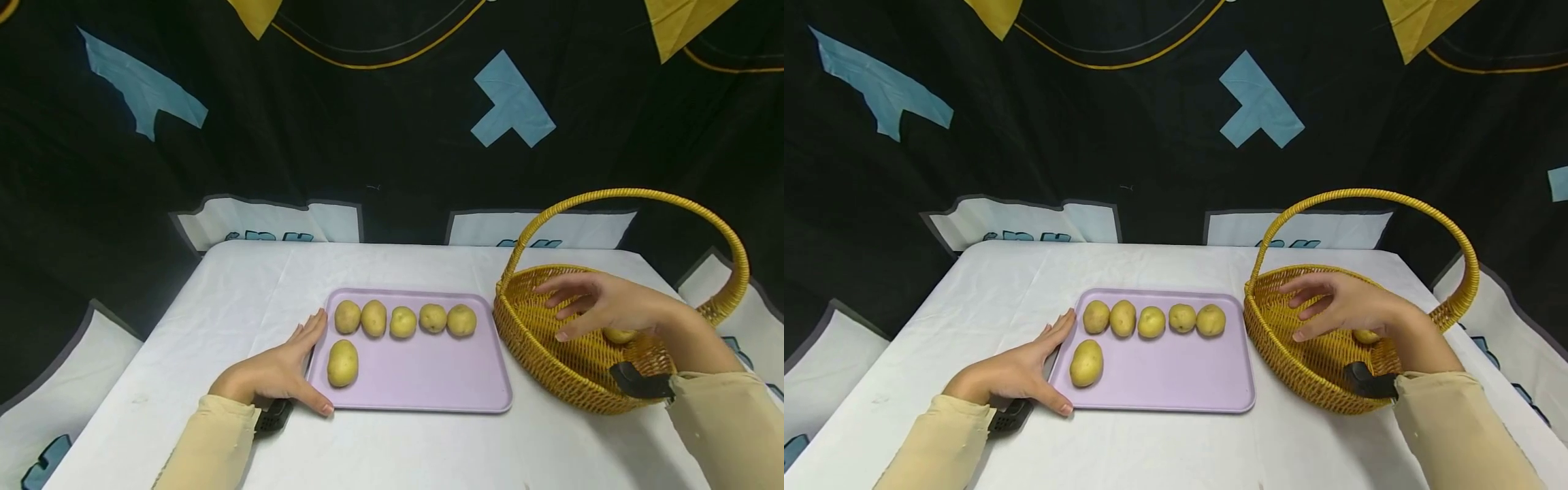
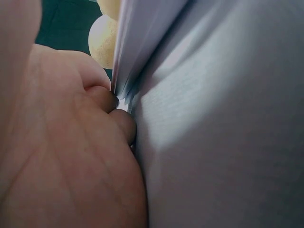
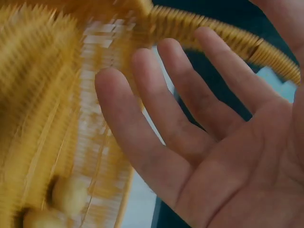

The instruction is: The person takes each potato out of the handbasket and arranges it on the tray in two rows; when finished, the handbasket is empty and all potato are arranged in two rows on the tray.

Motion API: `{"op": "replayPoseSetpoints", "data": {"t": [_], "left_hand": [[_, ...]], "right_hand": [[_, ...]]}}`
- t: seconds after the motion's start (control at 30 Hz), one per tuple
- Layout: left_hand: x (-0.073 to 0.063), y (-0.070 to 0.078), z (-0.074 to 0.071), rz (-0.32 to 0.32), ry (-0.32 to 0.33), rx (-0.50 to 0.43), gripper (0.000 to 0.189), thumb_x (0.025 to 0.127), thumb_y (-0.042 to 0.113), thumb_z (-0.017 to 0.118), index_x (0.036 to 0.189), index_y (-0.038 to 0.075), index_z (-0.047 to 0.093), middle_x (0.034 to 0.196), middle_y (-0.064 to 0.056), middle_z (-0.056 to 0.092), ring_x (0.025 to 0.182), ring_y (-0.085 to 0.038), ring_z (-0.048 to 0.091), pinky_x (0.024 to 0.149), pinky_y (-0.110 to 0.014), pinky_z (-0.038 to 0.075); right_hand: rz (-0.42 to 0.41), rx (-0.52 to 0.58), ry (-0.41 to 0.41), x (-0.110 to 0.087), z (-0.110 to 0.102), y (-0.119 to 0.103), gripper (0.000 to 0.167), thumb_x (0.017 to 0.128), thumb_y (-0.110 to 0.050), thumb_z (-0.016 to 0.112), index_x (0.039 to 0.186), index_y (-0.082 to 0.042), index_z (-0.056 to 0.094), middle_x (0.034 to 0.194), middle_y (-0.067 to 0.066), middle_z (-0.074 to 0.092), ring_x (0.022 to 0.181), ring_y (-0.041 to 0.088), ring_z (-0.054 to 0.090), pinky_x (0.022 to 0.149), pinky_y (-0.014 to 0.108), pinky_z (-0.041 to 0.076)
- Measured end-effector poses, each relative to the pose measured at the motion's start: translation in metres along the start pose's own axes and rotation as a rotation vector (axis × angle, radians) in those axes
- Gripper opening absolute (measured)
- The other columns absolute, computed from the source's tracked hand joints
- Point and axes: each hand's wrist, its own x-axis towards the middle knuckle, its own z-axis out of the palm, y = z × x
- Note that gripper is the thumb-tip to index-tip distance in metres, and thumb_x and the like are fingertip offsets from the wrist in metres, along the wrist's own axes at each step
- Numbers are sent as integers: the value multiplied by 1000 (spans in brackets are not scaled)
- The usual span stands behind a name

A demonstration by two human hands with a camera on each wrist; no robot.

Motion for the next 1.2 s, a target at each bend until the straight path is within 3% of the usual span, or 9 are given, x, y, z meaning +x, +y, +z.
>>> {"op": "replayPoseSetpoints", "data": {"t": [0.3, 0.47, 0.77, 1.03, 1.2], "left_hand": [[-2, -2, 1, -7, 1, -10, 154, 54, 43, 99, 160, 3, -4, 166, -17, -10, 148, -47, -12, 116, -64, -1], [-1, -3, 1, 3, -1, -6, 153, 54, 43, 99, 160, 3, -4, 166, -18, -11, 148, -47, -12, 116, -63, -1], [0, 0, 0, 15, -3, -5, 153, 55, 44, 99, 160, 3, -4, 166, -19, -10, 147, -47, -12, 116, -64, 0], [-1, 2, 1, 7, 0, -10, 153, 54, 44, 99, 161, 4, -4, 166, -18, -10, 148, -45, -12, 117, -63, 0], [-1, 1, 1, 8, 3, -5, 153, 54, 44, 99, 161, 4, -3, 166, -18, -10, 148, -45, -12, 117, -63, 0]], "right_hand": [[140, -229, 48, 9, -28, 23, 78, 81, -26, 86, 145, 0, 49, 138, 26, 52, 117, 37, 55, 93, 49, 54], [187, -249, 64, 16, -37, 39, 82, 81, -26, 86, 147, 2, 45, 140, 33, 47, 119, 44, 53, 92, 59, 52], [279, -293, 188, 27, -42, 69, 86, 78, -22, 88, 145, 7, 42, 138, 38, 44, 119, 50, 49, 99, 67, 42], [330, -315, 165, 32, -43, 80, 93, 74, -21, 90, 146, 5, 38, 136, 40, 40, 117, 54, 50, 95, 66, 46], [318, -360, 169, 34, -41, 85, 91, 71, -23, 92, 141, 9, 42, 133, 40, 44, 114, 51, 51, 97, 66, 44]]}}
